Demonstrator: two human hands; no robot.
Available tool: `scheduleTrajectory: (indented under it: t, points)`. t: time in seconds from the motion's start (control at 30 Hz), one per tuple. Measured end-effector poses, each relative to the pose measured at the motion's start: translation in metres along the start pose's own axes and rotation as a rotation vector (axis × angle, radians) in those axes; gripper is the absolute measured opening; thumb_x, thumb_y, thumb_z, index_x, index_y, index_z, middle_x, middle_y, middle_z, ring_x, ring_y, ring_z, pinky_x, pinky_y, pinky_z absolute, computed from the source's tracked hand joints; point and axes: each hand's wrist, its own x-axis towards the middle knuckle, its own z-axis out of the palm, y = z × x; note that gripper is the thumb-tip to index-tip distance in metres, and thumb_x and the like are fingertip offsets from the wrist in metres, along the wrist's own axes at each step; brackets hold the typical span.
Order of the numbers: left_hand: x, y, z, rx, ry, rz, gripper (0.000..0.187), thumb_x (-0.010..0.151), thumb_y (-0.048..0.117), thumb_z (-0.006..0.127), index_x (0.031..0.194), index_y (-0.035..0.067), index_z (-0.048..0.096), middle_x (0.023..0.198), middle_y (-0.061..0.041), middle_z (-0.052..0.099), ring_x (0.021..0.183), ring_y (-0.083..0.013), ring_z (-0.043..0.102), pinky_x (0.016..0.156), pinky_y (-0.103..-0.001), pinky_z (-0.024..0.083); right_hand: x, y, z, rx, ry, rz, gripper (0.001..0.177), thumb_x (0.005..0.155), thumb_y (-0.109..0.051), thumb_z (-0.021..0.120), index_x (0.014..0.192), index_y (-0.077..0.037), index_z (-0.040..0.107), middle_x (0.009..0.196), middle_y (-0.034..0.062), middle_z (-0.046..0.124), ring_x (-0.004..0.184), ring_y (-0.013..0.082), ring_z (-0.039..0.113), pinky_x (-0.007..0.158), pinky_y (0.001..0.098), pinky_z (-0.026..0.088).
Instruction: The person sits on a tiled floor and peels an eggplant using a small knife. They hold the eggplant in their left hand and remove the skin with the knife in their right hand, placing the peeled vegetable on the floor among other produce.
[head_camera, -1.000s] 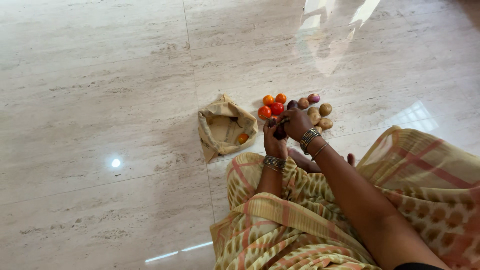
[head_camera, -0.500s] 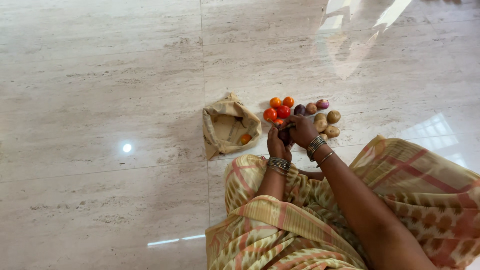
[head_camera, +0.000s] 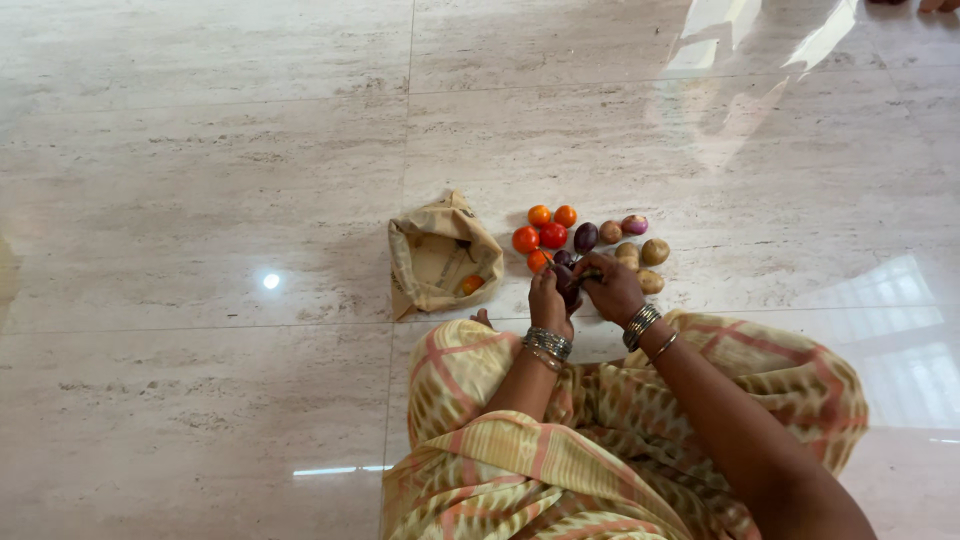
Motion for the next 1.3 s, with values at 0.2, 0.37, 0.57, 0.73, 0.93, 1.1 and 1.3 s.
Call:
scheduleTrajectory:
  t: [0.2, 0.37, 0.57, 0.73, 0.93, 1.1, 1.3]
  points:
    - [0.019, -0.043, -0.02, 0.147, -0.036, -0.129, 0.028, 0.106, 0.022, 0.045, 0.128, 0.013, 0.06, 0.095, -0.005, 0.067, 0.07, -0.0159, 0.064, 0.05, -0.031, 0.054, 0.007, 0.044, -0.009, -0.08, -0.13, -0.106, 0.021, 0.081, -0.01, 0.066, 0.103, -0.011, 0.067, 0.099, 0.0126, 0.069, 0.096, 0.0334, 0.068, 0.084, 0.0421, 0.055]
    - [0.023, -0.04, -0.037, 0.166, 0.034, -0.174, 0.031, 0.104, 0.026, 0.043, 0.128, 0.013, 0.058, 0.095, -0.007, 0.068, 0.067, -0.0184, 0.065, 0.052, -0.034, 0.055, -0.008, 0.056, 0.002, -0.202, -0.272, -0.179, 0.028, 0.083, -0.006, 0.064, 0.11, -0.007, 0.058, 0.109, 0.0178, 0.062, 0.103, 0.0399, 0.062, 0.087, 0.0475, 0.052]
    - [0.026, -0.03, -0.041, 0.187, 0.057, -0.143, 0.028, 0.104, 0.027, 0.05, 0.127, 0.013, 0.058, 0.1, -0.004, 0.067, 0.077, -0.0161, 0.067, 0.061, -0.035, 0.059, -0.017, 0.058, 0.009, -0.18, -0.286, -0.103, 0.024, 0.09, -0.01, 0.065, 0.112, -0.006, 0.057, 0.107, 0.0177, 0.062, 0.101, 0.0404, 0.063, 0.082, 0.0485, 0.052]
    - [0.036, -0.037, -0.048, 0.305, 0.015, -0.145, 0.026, 0.105, 0.027, 0.06, 0.124, 0.01, 0.062, 0.101, -0.006, 0.068, 0.079, -0.0158, 0.065, 0.062, -0.032, 0.055, -0.011, 0.065, 0.021, -0.025, -0.094, 0.078, 0.026, 0.09, -0.011, 0.065, 0.115, -0.009, 0.058, 0.106, 0.0177, 0.064, 0.095, 0.0413, 0.065, 0.08, 0.0485, 0.053]
    - [0.034, -0.038, -0.048, 0.28, 0.064, -0.213, 0.026, 0.099, 0.03, 0.054, 0.119, 0.015, 0.061, 0.098, -0.003, 0.067, 0.077, -0.015, 0.066, 0.059, -0.031, 0.054, -0.016, 0.061, 0.025, -0.035, -0.04, 0.005, 0.027, 0.087, -0.005, 0.062, 0.114, -0.011, 0.062, 0.11, 0.0203, 0.062, 0.098, 0.0431, 0.062, 0.081, 0.0498, 0.051]
    - [0.068, -0.055, -0.093, 0.16, 0.154, 0.015, 0.029, 0.105, 0.033, 0.055, 0.12, 0.009, 0.062, 0.096, -0.005, 0.063, 0.075, -0.0169, 0.06, 0.059, -0.031, 0.052, -0.039, 0.052, 0.05, -0.102, -0.171, -0.132, 0.029, 0.088, -0.002, 0.058, 0.116, -0.008, 0.057, 0.104, 0.0183, 0.058, 0.099, 0.0414, 0.061, 0.084, 0.0497, 0.05]
    - [0.07, -0.064, -0.095, 0.183, 0.203, 0.019, 0.024, 0.1, 0.025, 0.056, 0.12, 0.011, 0.06, 0.101, -0.004, 0.066, 0.084, -0.0173, 0.065, 0.071, -0.034, 0.058, -0.029, 0.066, 0.053, -0.005, -0.064, -0.047, 0.027, 0.089, -0.005, 0.06, 0.116, -0.008, 0.056, 0.11, 0.0197, 0.059, 0.099, 0.0437, 0.06, 0.084, 0.0501, 0.05]
